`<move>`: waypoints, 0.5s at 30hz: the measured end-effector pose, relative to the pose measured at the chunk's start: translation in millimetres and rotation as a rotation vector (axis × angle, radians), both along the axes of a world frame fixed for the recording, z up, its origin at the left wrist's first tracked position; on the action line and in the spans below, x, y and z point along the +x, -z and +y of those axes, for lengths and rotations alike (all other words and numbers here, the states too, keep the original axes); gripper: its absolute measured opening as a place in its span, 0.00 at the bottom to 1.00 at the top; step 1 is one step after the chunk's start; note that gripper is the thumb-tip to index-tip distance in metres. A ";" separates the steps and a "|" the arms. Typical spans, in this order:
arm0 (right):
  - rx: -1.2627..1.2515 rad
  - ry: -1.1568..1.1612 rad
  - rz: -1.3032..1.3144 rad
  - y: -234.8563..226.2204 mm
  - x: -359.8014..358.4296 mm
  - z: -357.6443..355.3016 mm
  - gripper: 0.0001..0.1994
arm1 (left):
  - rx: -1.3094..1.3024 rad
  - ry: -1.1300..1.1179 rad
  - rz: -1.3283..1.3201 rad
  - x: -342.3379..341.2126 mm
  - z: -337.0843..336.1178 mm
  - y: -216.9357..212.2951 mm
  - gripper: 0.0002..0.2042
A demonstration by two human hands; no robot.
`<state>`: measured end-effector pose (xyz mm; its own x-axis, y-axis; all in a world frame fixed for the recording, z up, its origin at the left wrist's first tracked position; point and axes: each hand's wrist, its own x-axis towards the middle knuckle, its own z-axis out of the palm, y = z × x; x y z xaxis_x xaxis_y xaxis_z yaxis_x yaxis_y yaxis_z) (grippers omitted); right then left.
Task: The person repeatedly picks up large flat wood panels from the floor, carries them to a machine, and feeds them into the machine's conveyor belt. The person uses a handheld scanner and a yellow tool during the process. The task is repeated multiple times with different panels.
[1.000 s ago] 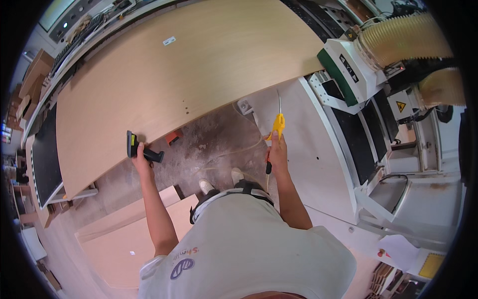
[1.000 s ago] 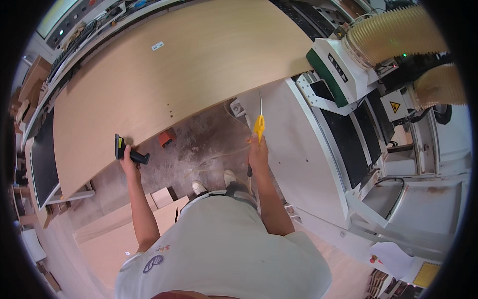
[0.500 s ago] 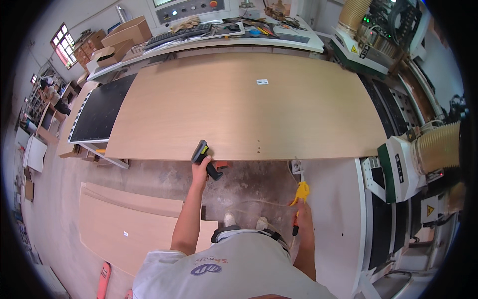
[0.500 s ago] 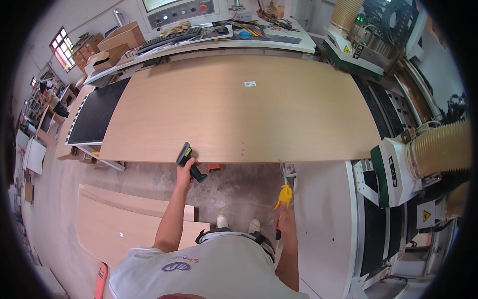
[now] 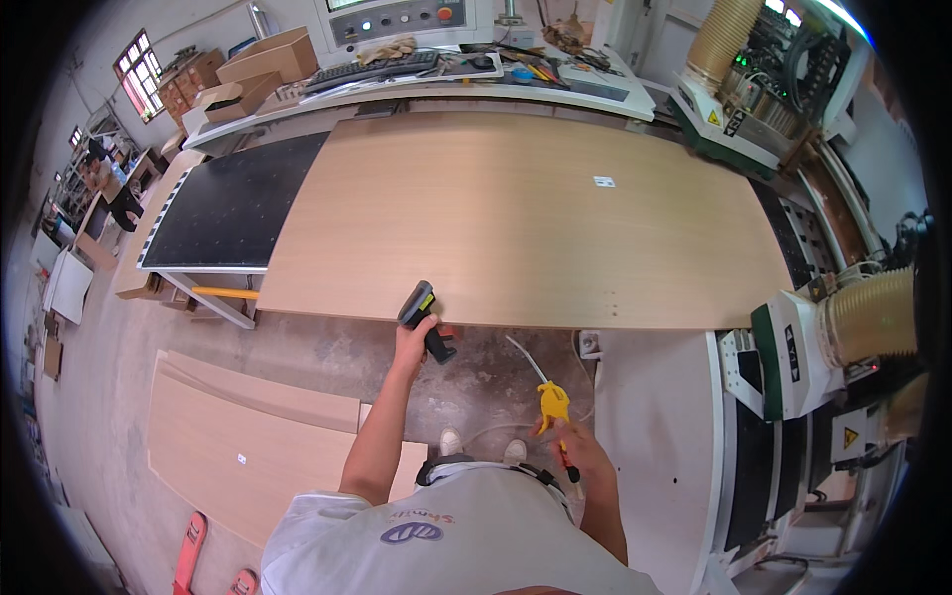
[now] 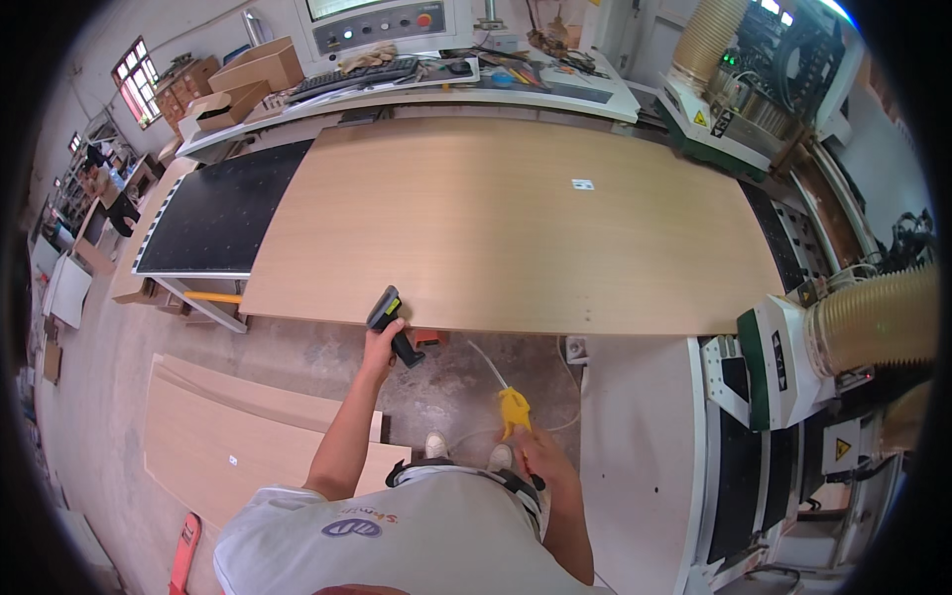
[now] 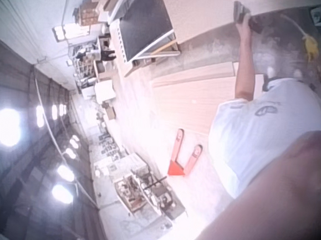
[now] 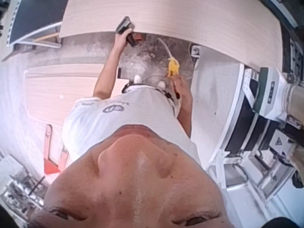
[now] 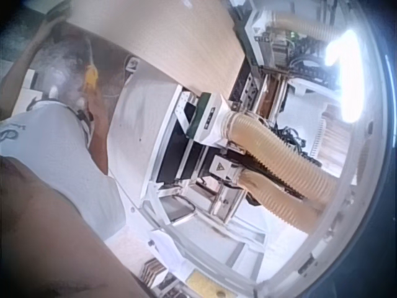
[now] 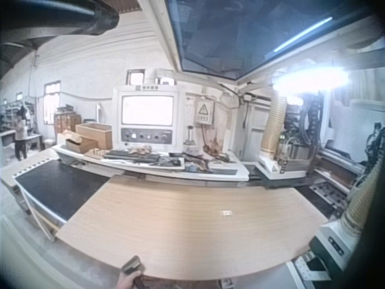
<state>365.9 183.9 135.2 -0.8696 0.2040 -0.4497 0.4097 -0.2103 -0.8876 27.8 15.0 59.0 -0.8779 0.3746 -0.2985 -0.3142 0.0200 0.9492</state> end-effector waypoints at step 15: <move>0.062 0.339 0.052 -1.4 12.9 -6.6 0.22 | 0.072 0.075 0.012 5.6 13.0 -2.2 0.16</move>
<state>378.8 177.2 136.6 -0.7693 0.5104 -0.3843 0.2799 -0.2715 -0.9208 33.3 28.0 61.3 -0.8501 0.4591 -0.2581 -0.3029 -0.0253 0.9527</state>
